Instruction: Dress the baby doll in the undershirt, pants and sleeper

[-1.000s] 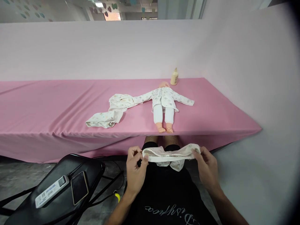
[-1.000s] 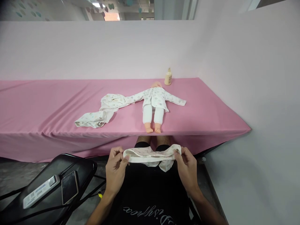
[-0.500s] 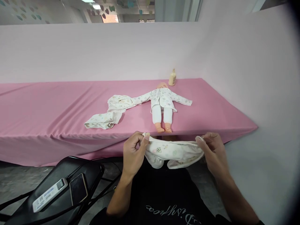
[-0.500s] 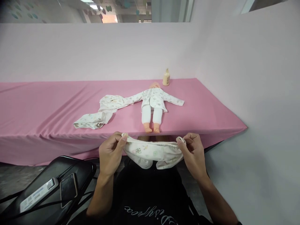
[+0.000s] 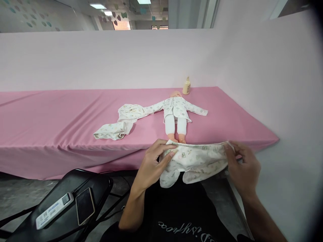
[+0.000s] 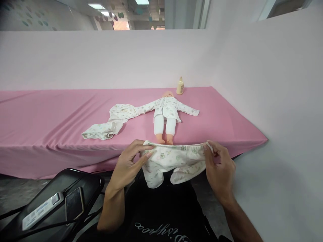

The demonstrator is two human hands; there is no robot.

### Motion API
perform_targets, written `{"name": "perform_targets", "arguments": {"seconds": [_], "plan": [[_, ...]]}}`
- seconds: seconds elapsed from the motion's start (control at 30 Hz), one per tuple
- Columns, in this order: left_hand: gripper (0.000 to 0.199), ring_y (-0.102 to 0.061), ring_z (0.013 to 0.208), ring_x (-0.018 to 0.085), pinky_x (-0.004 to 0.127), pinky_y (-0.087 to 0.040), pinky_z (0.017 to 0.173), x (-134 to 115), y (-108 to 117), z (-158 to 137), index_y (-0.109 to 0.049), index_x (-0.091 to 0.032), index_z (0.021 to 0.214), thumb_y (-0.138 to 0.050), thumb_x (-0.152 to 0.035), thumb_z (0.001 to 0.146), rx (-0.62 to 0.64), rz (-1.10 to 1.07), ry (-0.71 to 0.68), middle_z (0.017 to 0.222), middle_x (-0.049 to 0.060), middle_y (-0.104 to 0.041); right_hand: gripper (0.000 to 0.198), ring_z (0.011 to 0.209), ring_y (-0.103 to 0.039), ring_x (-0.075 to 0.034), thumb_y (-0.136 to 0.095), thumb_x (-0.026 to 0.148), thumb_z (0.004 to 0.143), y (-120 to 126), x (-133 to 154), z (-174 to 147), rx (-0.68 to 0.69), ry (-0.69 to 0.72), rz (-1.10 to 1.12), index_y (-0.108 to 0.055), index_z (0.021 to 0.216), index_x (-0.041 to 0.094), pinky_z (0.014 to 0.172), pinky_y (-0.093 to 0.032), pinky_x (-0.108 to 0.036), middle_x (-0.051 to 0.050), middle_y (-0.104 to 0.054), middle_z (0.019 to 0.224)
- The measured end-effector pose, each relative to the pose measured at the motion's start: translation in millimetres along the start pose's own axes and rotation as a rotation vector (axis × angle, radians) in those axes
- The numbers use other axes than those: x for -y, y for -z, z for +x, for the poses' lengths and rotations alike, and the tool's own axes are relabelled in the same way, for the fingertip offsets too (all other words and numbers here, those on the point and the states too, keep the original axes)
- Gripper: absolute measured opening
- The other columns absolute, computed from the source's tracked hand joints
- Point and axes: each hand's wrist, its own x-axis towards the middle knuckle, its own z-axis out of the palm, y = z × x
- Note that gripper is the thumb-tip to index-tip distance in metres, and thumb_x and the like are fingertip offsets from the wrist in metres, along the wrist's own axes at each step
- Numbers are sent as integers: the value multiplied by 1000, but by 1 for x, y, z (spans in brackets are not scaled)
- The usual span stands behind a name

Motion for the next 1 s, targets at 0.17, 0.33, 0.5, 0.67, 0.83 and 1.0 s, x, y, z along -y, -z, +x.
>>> {"name": "perform_targets", "arguments": {"seconds": [0.17,0.33,0.5,0.67,0.83,1.0], "plan": [[34,-62,105,14,25,-49,92,-2,-13,-4,-70,-24,122,-50,-12,97,150,-43,-105,114,7,-64,37,115,-61,-30,-74,24,86,15,20,-6,97,419,-71,-67,122,23,102,-47,-51,-12,-67,119],[42,-62,107,14,26,-50,93,-7,-20,-6,-68,-25,125,-44,-7,97,265,-62,-145,116,6,-65,41,109,-63,-23,-68,20,90,11,51,-10,663,520,220,-58,129,29,92,-55,-40,-7,-67,114],[40,-63,105,15,26,-51,90,-7,-17,-8,-69,-24,123,-43,-7,97,305,-94,-137,115,7,-65,25,100,-63,-20,-69,26,91,-4,51,-5,593,340,232,-61,114,26,83,-54,-33,-6,-63,109],[37,-62,106,15,27,-50,91,-3,-21,-9,-70,-22,117,-45,-6,95,294,-126,-145,114,8,-64,11,77,-57,-15,-59,30,98,-3,49,-4,944,174,320,-62,89,23,70,-46,-28,-1,-61,86],[33,-60,107,13,25,-47,93,4,-26,-10,-68,-21,117,-46,-7,97,300,-152,-109,115,6,-63,13,80,-54,-15,-61,33,97,10,46,0,991,-11,359,-62,90,22,73,-43,-28,-1,-61,89],[15,-60,97,11,23,-45,89,5,-26,-12,-66,-18,100,-52,-16,99,314,-200,-48,102,3,-65,15,79,-55,-14,-66,36,94,14,32,2,1215,-406,762,-64,89,22,71,-43,-26,-1,-60,87]]}}
